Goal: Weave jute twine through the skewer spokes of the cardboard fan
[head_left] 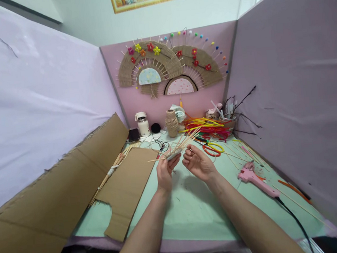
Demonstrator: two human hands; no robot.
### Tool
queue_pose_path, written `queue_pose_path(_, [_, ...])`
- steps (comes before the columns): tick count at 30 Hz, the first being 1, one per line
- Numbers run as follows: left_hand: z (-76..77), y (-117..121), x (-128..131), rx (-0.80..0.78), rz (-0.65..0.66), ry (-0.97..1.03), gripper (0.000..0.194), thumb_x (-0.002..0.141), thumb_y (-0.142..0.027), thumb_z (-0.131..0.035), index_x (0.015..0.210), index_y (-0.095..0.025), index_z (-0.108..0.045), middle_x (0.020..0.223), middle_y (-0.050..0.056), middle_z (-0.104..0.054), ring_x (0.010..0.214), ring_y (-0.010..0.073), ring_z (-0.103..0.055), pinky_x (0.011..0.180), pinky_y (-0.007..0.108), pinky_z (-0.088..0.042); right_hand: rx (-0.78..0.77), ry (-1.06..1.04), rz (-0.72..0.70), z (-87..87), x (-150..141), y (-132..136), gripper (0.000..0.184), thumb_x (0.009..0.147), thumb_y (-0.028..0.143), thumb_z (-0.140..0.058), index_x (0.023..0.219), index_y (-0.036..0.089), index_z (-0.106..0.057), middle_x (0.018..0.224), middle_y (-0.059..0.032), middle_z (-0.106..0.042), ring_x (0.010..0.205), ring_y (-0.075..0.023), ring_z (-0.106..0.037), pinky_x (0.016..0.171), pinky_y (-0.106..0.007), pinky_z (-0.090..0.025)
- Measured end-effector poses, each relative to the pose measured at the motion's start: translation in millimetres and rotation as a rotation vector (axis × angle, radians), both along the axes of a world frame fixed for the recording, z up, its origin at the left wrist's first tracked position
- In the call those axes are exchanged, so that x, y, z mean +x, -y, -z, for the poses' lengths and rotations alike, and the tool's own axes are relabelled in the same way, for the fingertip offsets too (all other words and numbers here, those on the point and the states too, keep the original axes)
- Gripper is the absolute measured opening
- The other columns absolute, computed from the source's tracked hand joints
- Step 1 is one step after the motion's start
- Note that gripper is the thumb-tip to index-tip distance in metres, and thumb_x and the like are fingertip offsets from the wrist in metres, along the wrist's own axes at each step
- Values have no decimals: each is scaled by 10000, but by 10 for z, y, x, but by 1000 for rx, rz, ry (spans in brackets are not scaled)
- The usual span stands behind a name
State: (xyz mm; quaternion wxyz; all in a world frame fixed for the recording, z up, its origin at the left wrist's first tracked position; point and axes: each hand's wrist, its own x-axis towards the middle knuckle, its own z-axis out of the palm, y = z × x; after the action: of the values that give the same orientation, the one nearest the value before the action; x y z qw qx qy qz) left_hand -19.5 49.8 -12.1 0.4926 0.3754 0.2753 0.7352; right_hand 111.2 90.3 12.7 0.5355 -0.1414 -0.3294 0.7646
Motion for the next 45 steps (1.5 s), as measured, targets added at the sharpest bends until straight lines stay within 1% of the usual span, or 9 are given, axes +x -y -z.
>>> queue_pose_path(3, [11,-2,5,21,-4,-33,418,822,-431,-612,1129,-150,-652,1122,138,-735,1066,279,-693,1027,435,-470,47,67,52,6,-31,29,243,699,347,-775,757,224,-574,603,65,-479,508,-86,-398,493,-232,-365])
queue_pose_path(5, [15,-3,5,29,-8,-43,406,837,-429,-597,1124,-147,-655,1115,136,-738,1054,275,-698,1029,439,-471,140,155,202,24,-57,61,231,703,333,-774,770,223,-582,601,65,-499,512,-85,-406,502,-233,-357])
queue_pose_path(10, [24,-4,8,39,-16,-51,398,847,-418,-601,1141,-154,-651,1127,127,-733,1060,270,-695,1014,434,-490,598,568,642,88,-107,178,178,822,293,-678,986,235,-642,711,29,-575,598,-118,-485,580,-267,-414])
queue_pose_path(14, [49,-3,22,53,7,-84,404,853,-428,-598,1134,-142,-652,1128,138,-726,1049,284,-696,975,448,-518,831,751,767,103,-103,218,143,884,249,-613,1019,235,-657,813,-8,-611,612,-124,-502,597,-282,-444])
queue_pose_path(18, [86,-1,40,48,5,-105,417,851,-445,-611,1133,-139,-644,1117,139,-725,1032,279,-699,967,455,-525,902,754,867,70,-70,217,72,908,231,-587,896,225,-658,818,-31,-633,694,-154,-554,599,-289,-451])
queue_pose_path(26, [82,-16,44,58,33,-128,401,850,-435,-624,1107,-130,-658,1128,146,-715,1056,280,-683,986,460,-515,858,767,917,58,-74,229,115,906,201,-569,793,210,-587,773,-15,-580,707,-157,-521,609,-293,-434])
queue_pose_path(33, [50,-22,21,107,46,-190,375,803,-418,-694,1073,-159,-675,1127,122,-711,1080,270,-673,980,433,-519,887,755,934,74,-79,214,122,896,187,-586,776,211,-578,758,-5,-571,698,-153,-502,618,-294,-424])
queue_pose_path(41, [17,-2,38,7,-36,-216,414,769,-446,-735,1047,-156,-633,1032,114,-738,949,251,-710,871,426,-571,905,804,865,91,-114,248,135,892,186,-569,763,215,-538,742,3,-543,697,-149,-499,608,-283,-408])
queue_pose_path(45, [10,1,43,-31,2,-239,472,739,-462,-761,1079,-156,-642,1062,121,-735,942,259,-713,828,417,-590,891,810,877,90,-112,252,145,898,192,-555,759,215,-518,742,8,-520,695,-147,-488,617,-281,-407])
